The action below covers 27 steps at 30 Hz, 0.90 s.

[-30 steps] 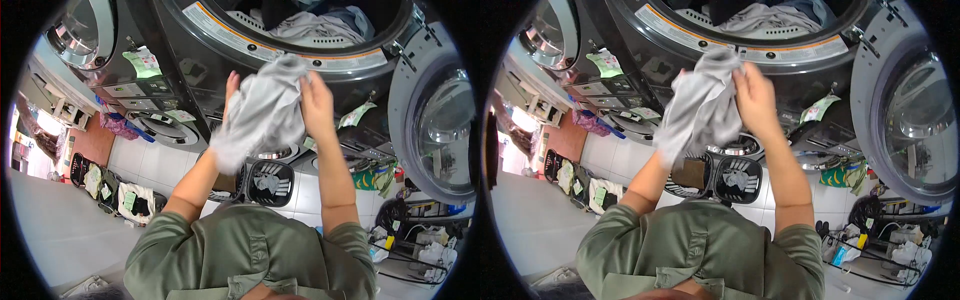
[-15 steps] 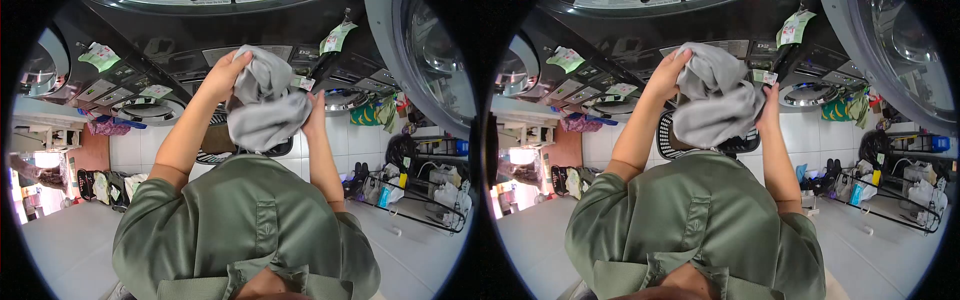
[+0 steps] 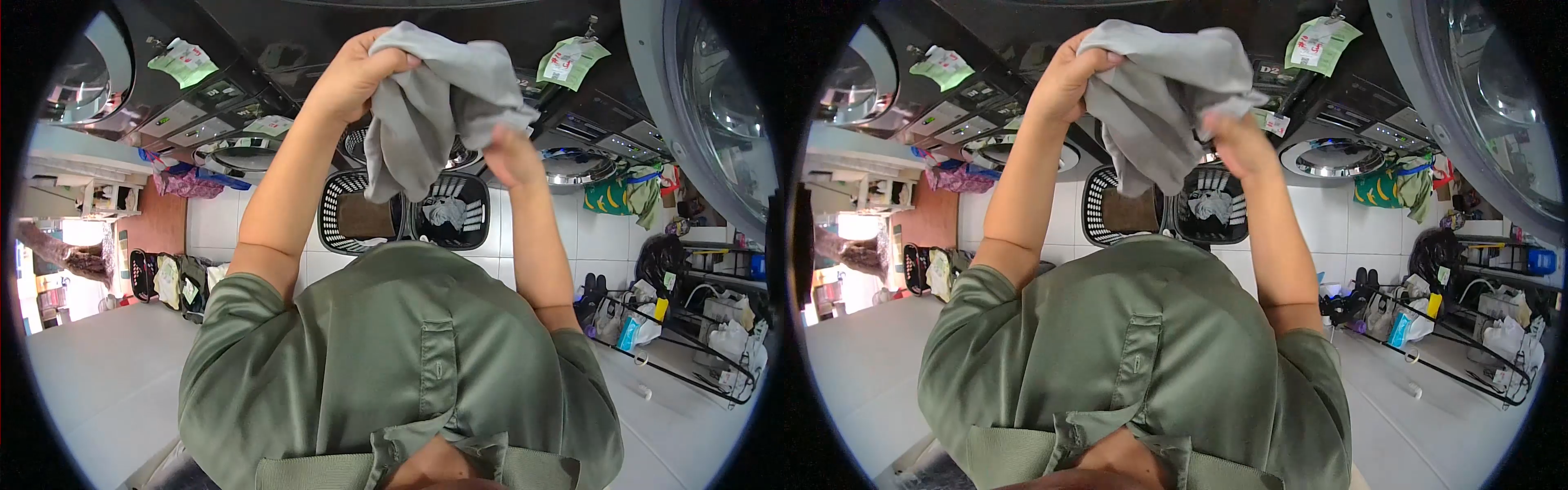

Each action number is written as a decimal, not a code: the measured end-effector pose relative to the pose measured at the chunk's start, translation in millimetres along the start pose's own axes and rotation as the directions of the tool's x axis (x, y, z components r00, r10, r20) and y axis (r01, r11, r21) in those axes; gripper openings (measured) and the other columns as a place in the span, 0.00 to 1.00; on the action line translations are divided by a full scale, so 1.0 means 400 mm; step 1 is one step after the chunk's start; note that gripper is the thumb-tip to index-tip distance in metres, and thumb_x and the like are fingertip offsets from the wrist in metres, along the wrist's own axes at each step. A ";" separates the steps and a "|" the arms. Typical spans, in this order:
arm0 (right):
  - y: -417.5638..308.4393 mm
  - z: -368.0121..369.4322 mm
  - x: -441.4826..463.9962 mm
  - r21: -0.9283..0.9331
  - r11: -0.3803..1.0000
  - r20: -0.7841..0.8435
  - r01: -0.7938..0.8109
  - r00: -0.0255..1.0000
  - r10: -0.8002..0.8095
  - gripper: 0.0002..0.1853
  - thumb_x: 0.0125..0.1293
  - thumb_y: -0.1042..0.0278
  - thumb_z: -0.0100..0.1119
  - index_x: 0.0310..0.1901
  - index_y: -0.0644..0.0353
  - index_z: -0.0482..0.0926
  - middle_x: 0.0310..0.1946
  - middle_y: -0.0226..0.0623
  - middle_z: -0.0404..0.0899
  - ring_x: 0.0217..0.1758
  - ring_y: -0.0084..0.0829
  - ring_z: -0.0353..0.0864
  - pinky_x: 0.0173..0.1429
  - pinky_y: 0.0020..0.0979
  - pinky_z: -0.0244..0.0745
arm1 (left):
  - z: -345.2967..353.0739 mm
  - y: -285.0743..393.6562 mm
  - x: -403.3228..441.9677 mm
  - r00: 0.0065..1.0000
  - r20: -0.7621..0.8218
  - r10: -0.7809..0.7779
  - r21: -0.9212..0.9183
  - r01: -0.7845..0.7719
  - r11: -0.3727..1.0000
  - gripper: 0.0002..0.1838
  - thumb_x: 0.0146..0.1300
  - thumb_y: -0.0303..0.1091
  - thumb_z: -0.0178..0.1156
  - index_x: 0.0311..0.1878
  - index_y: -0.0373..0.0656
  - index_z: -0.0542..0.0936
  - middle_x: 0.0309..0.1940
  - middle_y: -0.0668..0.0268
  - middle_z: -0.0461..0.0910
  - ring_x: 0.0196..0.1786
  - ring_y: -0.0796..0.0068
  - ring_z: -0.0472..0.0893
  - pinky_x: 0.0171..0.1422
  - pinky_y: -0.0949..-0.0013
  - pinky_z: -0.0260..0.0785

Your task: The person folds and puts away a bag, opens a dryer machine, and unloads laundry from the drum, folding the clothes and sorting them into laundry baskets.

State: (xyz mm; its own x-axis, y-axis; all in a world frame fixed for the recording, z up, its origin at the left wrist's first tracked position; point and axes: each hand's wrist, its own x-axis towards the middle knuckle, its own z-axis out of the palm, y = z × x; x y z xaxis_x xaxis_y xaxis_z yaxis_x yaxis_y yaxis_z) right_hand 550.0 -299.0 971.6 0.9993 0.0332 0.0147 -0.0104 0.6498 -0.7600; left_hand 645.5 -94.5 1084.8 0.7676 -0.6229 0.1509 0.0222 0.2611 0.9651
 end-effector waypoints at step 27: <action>-0.558 -0.019 -0.225 -0.843 0.527 -0.450 -0.105 0.675 -0.585 0.26 0.61 0.51 0.53 0.48 0.70 0.71 0.45 0.39 0.74 0.45 0.27 0.73 0.50 0.25 0.66 | -0.416 -0.348 -0.233 0.916 -0.030 -0.401 0.625 0.330 0.708 0.26 0.36 0.46 0.70 0.34 0.34 0.78 0.27 0.64 0.77 0.33 0.76 0.74 0.39 0.72 0.65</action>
State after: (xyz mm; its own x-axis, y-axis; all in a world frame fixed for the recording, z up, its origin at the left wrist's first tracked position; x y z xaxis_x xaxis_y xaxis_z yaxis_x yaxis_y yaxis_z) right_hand 462.7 -452.8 1134.8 0.6962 -0.6992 0.1626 -0.0812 -0.3018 -0.9499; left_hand 677.5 50.1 900.7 0.7130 -0.6530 -0.2554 -0.1308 -0.4817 0.8665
